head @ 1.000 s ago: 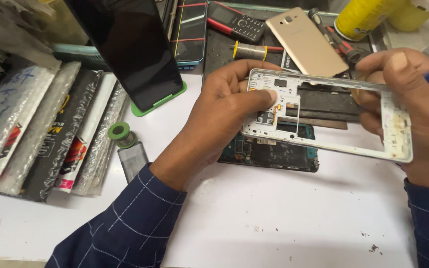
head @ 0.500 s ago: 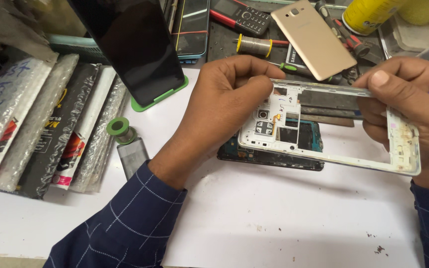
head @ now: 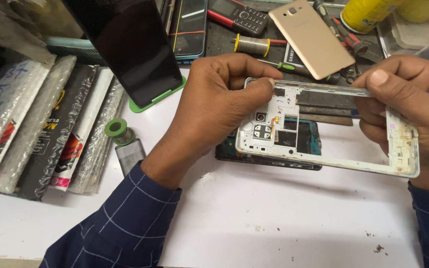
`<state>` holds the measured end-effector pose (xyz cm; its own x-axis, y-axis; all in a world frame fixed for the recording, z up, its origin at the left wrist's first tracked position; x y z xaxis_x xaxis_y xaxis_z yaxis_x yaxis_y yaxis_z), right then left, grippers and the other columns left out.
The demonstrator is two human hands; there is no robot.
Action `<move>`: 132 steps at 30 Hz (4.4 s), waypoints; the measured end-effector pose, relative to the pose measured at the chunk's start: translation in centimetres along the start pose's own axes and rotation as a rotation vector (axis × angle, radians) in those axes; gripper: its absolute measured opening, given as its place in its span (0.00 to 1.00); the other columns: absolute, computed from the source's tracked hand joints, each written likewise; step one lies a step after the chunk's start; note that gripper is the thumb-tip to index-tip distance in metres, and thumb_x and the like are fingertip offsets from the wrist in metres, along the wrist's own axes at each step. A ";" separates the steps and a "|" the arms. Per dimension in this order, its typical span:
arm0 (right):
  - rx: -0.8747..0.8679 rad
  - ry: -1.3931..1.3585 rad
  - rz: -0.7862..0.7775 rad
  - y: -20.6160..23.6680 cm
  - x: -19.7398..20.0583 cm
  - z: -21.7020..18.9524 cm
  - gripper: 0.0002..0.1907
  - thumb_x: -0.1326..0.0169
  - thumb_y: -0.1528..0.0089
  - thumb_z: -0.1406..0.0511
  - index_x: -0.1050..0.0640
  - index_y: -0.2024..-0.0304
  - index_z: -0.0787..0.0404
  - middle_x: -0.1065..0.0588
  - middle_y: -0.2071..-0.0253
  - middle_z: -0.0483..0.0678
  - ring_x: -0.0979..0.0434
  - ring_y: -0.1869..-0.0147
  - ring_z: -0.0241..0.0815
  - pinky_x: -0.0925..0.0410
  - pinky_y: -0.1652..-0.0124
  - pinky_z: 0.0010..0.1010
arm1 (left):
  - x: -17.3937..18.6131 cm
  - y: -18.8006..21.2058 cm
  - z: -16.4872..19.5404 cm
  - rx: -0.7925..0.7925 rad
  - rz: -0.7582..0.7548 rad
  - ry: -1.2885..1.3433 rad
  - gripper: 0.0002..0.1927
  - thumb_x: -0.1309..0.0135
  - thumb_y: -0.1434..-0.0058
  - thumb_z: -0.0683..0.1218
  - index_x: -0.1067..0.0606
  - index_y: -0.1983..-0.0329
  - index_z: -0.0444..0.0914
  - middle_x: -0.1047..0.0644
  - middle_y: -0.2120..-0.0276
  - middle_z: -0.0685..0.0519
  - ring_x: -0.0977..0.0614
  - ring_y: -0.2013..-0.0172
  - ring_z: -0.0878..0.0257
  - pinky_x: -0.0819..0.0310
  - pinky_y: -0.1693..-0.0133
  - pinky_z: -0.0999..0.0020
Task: The person cleans the interior of a disassembled mobile phone chassis and a white phone frame using a blue toothbrush. The person then places a motherboard into the chassis and continues cleaning the frame.
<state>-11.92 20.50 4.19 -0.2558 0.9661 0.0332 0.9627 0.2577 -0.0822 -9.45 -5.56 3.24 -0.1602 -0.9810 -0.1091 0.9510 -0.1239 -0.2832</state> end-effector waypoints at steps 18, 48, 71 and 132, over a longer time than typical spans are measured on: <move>-0.039 -0.049 -0.001 0.1 0.0 -0.3 0.10 0.48 0.30 0.65 0.26 0.59 0.69 0.37 0.74 0.45 0.41 0.76 0.30 0.46 0.82 0.22 | -0.2 -0.1 -0.2 -0.014 0.028 -0.019 0.11 0.45 0.33 0.42 0.18 0.61 0.28 0.20 0.74 0.53 0.25 0.76 0.76 0.32 0.74 0.80; -0.039 -0.051 -0.004 0.2 -0.8 -0.1 0.10 0.49 0.30 0.65 0.25 0.59 0.69 0.37 0.76 0.43 0.43 0.78 0.28 0.48 0.82 0.22 | -0.9 2.1 3.0 -0.720 0.110 -1.120 0.04 0.40 0.34 0.39 0.22 0.58 0.40 0.21 0.63 0.56 0.19 0.62 0.58 0.27 0.65 0.61; 0.002 -0.093 -0.001 0.3 -1.2 -0.1 0.10 0.50 0.30 0.64 0.25 0.59 0.67 0.36 0.76 0.44 0.41 0.78 0.29 0.46 0.81 0.22 | 1.3 -0.2 0.6 -0.060 0.185 -0.158 0.10 0.48 0.36 0.40 0.19 0.59 0.30 0.20 0.74 0.54 0.26 0.77 0.76 0.34 0.76 0.79; 0.210 0.173 0.014 0.9 -1.5 -0.1 0.13 0.48 0.29 0.63 0.24 0.59 0.69 0.30 0.78 0.45 0.34 0.79 0.31 0.39 0.78 0.24 | 1.3 0.3 2.0 -0.219 0.190 -0.587 0.08 0.43 0.43 0.40 0.17 0.63 0.31 0.15 0.72 0.50 0.15 0.74 0.71 0.20 0.70 0.78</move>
<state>-10.61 19.25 4.12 -0.2068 0.9580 0.1986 0.9219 0.2588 -0.2884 -8.88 -7.12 4.93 0.2355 -0.9090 0.3440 0.8629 0.0326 -0.5044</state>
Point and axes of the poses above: each hand's wrist, its own y-axis away from the middle knuckle, its own x-axis out of the back of the hand, z = x × y, the point moved 3 cm from there along -y, towards the middle knuckle
